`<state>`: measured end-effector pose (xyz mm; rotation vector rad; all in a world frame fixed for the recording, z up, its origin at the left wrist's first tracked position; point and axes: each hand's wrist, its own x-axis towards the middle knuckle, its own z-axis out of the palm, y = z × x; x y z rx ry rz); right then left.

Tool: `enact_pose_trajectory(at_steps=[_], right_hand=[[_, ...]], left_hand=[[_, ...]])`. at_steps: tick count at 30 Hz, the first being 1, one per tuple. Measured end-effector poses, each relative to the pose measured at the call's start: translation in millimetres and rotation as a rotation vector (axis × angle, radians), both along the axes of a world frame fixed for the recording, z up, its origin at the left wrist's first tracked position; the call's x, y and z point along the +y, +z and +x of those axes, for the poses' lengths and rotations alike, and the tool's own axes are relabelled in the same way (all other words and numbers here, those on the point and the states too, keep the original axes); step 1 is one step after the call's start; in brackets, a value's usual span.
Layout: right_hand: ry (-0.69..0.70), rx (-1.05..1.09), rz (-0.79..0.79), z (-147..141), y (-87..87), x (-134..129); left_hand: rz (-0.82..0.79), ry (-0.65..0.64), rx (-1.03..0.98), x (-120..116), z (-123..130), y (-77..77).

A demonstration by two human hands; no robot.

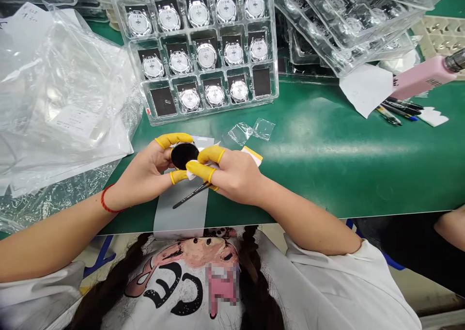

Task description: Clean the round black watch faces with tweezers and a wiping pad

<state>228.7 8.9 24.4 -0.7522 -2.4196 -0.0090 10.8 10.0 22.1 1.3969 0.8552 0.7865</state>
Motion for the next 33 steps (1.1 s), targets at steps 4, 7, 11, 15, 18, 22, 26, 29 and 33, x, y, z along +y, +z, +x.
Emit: enact_pose_trajectory(at_steps=[4,7,11,15,18,22,26,29,33], right_hand=[[-0.068,0.092,0.007,11.1,-7.0,8.9],[-0.103,0.241,-0.020,8.8,-8.7,9.8],[-0.107,0.138,-0.111,-4.6,-0.7,0.1],[-0.128,-0.068,-0.185,-6.6,3.5,-5.3],[-0.162,-0.080,-0.156,0.6,0.3,-3.1],[-0.162,-0.041,-0.058,5.8,-2.7,-0.8],[-0.141,-0.004,-0.021,3.2,-1.9,-2.7],[-0.106,0.009,-0.034,0.3,-2.9,-5.0],[-0.124,0.018,-0.118,-4.4,-1.7,-6.6]], left_hand=[[-0.037,0.057,-0.003,1.4,-0.7,3.9],[0.012,-0.002,0.058,0.5,-1.1,3.5],[0.134,-0.140,0.163,-2.2,0.0,-0.8],[0.162,-0.156,0.193,-3.4,0.5,-4.7],[0.096,-0.101,0.145,-3.7,-0.4,-6.2],[0.053,-0.019,0.103,-4.0,-0.9,-5.1],[0.029,0.064,0.079,-2.5,-0.6,-2.4],[0.046,0.081,0.059,-1.3,-0.7,-1.9],[0.122,-0.023,0.121,-2.8,0.0,-3.1]])
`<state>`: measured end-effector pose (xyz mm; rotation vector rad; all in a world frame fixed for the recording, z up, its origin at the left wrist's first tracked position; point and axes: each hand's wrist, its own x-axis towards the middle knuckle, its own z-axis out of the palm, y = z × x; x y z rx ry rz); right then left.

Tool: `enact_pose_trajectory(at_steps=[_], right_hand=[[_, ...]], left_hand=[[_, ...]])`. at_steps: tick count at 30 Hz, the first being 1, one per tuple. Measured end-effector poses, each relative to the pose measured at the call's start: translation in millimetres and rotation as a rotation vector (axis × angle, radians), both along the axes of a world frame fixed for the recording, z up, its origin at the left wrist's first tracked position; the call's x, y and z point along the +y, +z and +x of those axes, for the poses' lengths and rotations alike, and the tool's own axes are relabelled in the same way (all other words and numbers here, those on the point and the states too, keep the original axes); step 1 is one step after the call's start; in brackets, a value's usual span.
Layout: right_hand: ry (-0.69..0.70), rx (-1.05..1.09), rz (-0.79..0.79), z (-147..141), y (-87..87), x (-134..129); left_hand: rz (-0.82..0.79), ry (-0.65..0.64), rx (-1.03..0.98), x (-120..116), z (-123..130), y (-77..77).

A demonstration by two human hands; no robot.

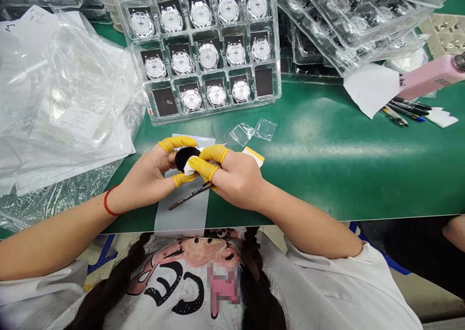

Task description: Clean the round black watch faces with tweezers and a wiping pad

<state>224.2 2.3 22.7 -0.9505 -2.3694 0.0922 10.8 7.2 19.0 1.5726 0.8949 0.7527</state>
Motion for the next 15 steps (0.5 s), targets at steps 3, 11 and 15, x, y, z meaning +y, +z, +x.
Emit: enact_pose_trajectory(at_steps=[3,11,15], right_hand=[[0.000,-0.061,-0.161,-3.8,6.2,1.2],[-0.054,-0.070,-0.180,7.1,4.1,5.6],[-0.083,-0.091,-0.060,11.2,-4.0,4.2]], left_hand=[[0.072,-0.096,0.086,-2.1,1.1,-1.6],[-0.035,-0.074,0.053,1.0,-1.1,0.1],[-0.080,-0.116,0.026,1.8,-1.8,5.0]])
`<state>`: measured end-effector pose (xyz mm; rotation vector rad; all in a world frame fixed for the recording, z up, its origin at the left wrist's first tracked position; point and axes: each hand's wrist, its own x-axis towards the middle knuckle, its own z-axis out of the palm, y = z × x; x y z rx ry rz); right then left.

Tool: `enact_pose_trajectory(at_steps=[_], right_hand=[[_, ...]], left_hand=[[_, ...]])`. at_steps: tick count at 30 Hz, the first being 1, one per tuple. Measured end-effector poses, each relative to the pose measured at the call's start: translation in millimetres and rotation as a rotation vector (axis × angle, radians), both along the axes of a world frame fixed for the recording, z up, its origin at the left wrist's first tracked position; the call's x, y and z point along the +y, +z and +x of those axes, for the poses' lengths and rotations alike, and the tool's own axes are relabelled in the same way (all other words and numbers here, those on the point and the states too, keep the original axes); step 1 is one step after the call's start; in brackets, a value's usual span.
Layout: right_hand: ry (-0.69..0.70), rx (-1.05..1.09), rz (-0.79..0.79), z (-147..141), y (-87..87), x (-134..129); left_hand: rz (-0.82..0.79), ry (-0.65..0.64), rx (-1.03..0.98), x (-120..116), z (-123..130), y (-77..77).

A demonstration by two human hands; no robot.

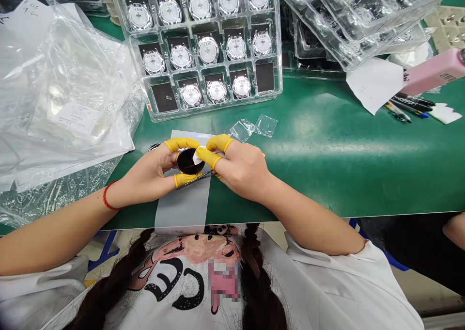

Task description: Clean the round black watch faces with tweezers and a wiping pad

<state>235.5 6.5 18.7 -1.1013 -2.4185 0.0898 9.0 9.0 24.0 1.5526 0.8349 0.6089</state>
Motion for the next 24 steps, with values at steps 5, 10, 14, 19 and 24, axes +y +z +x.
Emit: enact_pose_trajectory(at_steps=[5,10,14,19,24], right_hand=[[0.127,0.025,-0.084,-10.7,7.5,-2.3],[0.030,-0.009,-0.190,-9.6,10.8,1.1],[-0.024,-0.006,-0.018,-1.2,4.4,2.8],[-0.027,0.019,0.167,1.1,-1.0,1.6],[-0.044,0.051,0.153,-0.4,-2.7,0.1]], left_hand=[[0.036,-0.031,0.072,-0.8,1.2,-0.3],[0.024,-0.025,0.051,-1.4,0.6,-4.6],[-0.002,0.022,0.015,-2.0,-1.1,-7.3],[-0.060,0.079,-0.077,-3.6,1.3,-5.2],[-0.057,0.103,-0.109,-2.5,2.0,-1.4]])
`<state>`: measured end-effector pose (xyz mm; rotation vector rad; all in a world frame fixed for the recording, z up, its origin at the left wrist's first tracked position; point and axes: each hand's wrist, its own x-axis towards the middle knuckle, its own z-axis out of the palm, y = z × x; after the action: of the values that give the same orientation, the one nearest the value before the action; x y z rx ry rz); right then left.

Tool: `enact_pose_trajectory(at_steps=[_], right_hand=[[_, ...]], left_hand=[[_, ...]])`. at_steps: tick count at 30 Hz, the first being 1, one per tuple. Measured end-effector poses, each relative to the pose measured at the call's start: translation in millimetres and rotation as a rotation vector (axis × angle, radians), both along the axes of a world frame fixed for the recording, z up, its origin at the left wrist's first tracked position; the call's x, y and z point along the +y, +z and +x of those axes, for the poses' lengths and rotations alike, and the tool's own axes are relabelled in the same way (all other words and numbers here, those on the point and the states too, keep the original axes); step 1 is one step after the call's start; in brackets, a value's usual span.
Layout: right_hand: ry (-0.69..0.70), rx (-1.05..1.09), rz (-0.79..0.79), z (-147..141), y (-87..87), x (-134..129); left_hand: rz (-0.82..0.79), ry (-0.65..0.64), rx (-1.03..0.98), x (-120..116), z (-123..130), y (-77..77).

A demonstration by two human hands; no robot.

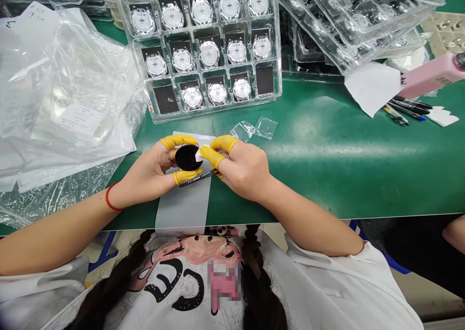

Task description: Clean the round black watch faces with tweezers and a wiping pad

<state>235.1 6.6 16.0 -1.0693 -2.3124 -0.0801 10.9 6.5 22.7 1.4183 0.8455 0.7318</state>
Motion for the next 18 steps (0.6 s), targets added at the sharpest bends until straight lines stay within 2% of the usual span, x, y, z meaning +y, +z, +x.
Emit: enact_pose_trajectory(at_steps=[2,4,6,8,13,18], right_hand=[[0.002,0.034,-0.026,-3.2,2.3,-1.0],[0.016,0.030,-0.118,-8.2,6.2,-2.2],[0.055,-0.021,-0.230,-13.0,10.0,-3.1],[0.098,-0.078,-0.259,-15.5,12.0,-3.5],[0.106,-0.154,-0.076,-10.9,10.6,-3.7],[0.107,-0.143,0.049,-6.1,10.0,-3.0]], left_hand=[[0.008,-0.016,0.029,0.6,-0.8,-0.1],[0.027,-0.049,0.097,0.6,-1.1,-1.3],[0.054,-0.093,0.165,-0.2,-0.5,-3.3],[0.081,-0.117,0.188,-1.3,0.6,-5.6],[0.085,-0.047,0.138,-2.7,2.0,-8.3],[0.021,0.003,0.049,-0.6,1.8,-6.3]])
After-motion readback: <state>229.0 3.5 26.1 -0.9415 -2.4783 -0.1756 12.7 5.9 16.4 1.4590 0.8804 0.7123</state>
